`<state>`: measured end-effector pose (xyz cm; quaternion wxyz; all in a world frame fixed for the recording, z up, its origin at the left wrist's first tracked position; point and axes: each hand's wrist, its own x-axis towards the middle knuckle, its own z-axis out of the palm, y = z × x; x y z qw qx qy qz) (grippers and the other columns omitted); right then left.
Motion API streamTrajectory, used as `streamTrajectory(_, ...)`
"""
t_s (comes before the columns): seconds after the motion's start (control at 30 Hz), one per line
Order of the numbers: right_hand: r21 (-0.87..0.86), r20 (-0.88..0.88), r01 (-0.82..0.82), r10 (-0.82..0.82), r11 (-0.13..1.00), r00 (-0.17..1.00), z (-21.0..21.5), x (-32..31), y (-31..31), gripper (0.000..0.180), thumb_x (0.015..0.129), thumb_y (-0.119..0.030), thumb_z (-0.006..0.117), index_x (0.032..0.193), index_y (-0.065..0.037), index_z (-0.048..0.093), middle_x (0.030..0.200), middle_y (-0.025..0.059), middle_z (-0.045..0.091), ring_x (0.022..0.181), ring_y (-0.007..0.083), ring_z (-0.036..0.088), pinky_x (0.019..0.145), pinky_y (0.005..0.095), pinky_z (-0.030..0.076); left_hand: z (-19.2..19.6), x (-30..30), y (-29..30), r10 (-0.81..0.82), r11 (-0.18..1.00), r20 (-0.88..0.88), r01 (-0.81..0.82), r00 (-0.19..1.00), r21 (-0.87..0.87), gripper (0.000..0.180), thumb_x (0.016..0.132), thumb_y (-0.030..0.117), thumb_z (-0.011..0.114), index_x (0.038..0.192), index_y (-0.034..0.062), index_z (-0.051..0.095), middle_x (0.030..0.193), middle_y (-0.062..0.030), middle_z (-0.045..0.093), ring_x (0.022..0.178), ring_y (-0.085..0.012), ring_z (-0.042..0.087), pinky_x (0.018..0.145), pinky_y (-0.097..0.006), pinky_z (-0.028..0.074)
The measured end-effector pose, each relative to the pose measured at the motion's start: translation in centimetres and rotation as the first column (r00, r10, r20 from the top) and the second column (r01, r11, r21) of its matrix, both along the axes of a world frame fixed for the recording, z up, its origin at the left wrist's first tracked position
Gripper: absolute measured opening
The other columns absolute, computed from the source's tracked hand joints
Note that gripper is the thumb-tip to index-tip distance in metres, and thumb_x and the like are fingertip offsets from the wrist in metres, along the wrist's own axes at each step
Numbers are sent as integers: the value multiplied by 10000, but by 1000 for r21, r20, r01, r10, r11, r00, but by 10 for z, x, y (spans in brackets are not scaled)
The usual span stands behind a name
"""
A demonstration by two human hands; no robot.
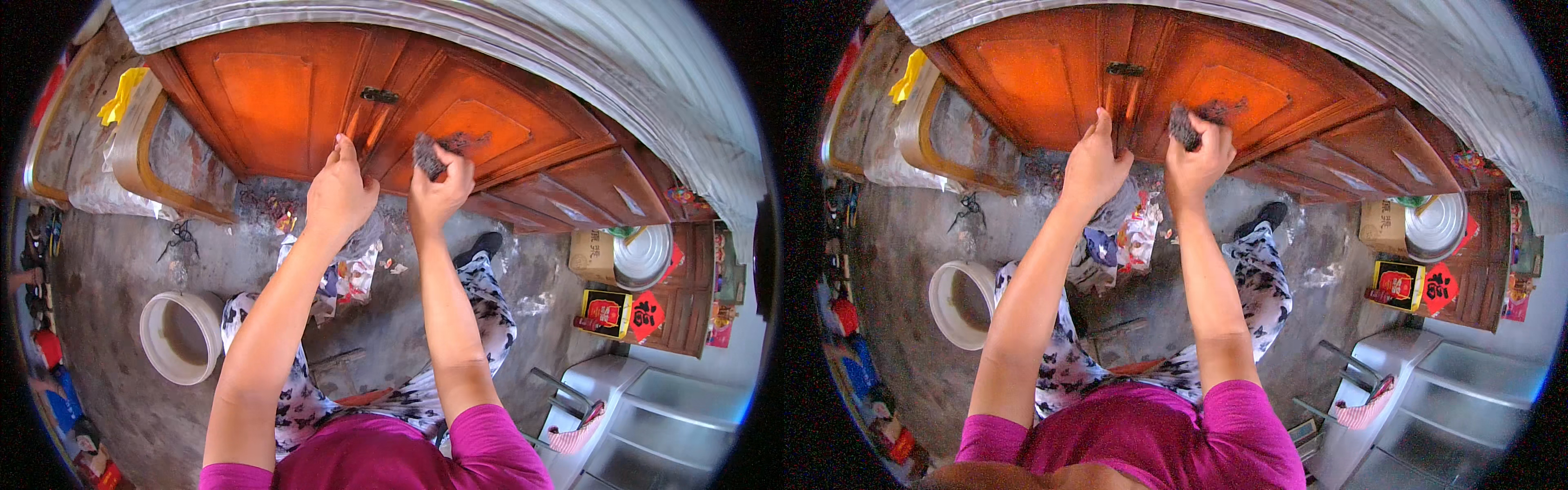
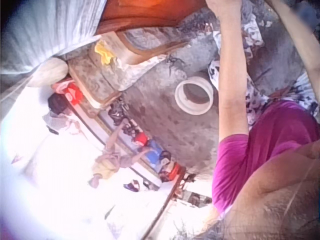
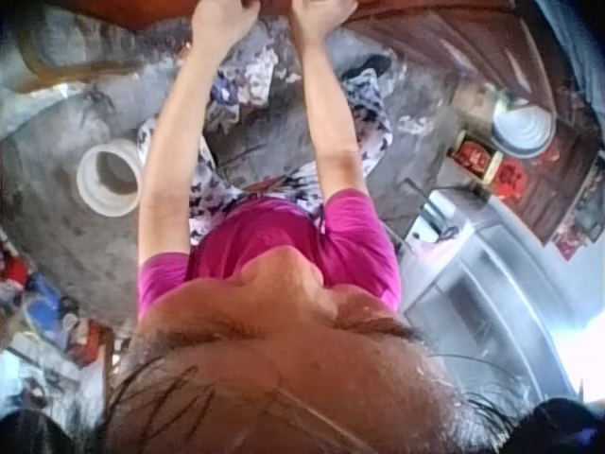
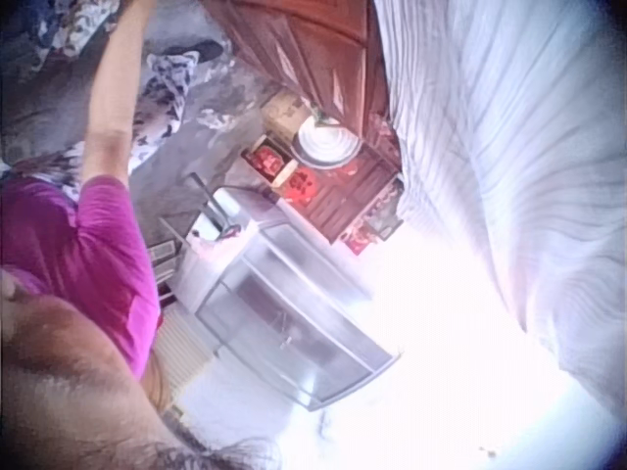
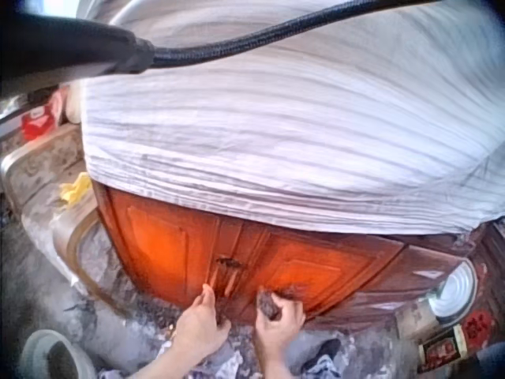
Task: The person scrubs a wooden cabinet door with a steel wool pad and a cloth, repeatedly dipping the pad into a bucket of water. The person wipes the surface of the cabinet door, focusing on removing residue or grime.
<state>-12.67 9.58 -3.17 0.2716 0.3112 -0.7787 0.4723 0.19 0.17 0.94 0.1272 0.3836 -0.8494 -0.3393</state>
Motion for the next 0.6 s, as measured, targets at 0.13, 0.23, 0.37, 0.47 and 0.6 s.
streamTrajectory(0.13,16,1,30,-30,999,1000,-39,-6,-3,268,720,-79,807,913,-70,621,910,128,629,890,358,609,802,427,463,-5,-2,0,-4,999,-32,3,999,-50,746,841,159,631,1463,-135,340,1404,-320,524,1185,-419,616,988,-449,525)
streamTrajectory(0.23,-252,684,39,149,967,714,-97,-10,12,229,841,-129,797,972,-45,629,962,31,658,879,221,634,799,365,510,-9,-11,5,-6,996,-116,-5,993,-91,778,820,169,683,1463,-116,348,1179,-312,620,1052,-460,641,909,-487,531)
streamTrajectory(0.37,-605,737,272,397,749,547,-73,8,8,294,905,-174,764,1070,-15,580,984,35,629,896,141,573,824,310,479,-2,-3,1,-10,999,-11,10,1000,-36,789,832,183,635,1472,-151,316,1399,-316,529,1160,-424,629,979,-448,531)
streamTrajectory(0.47,-636,585,193,304,747,752,-30,17,-6,316,895,-132,744,1099,-1,541,975,27,609,846,138,567,783,285,483,-2,2,-1,7,1000,6,-7,1000,-12,811,828,205,644,1477,-150,311,1395,-314,533,1150,-425,633,975,-449,532)
streamTrajectory(0.6,-439,515,206,57,874,855,-53,-4,-15,295,867,-122,748,1025,-1,532,956,66,583,836,141,536,769,317,477,0,-7,4,-18,999,-21,17,1000,-32,826,828,220,648,1483,-147,304,1394,-315,531,1144,-424,636,968,-449,535)
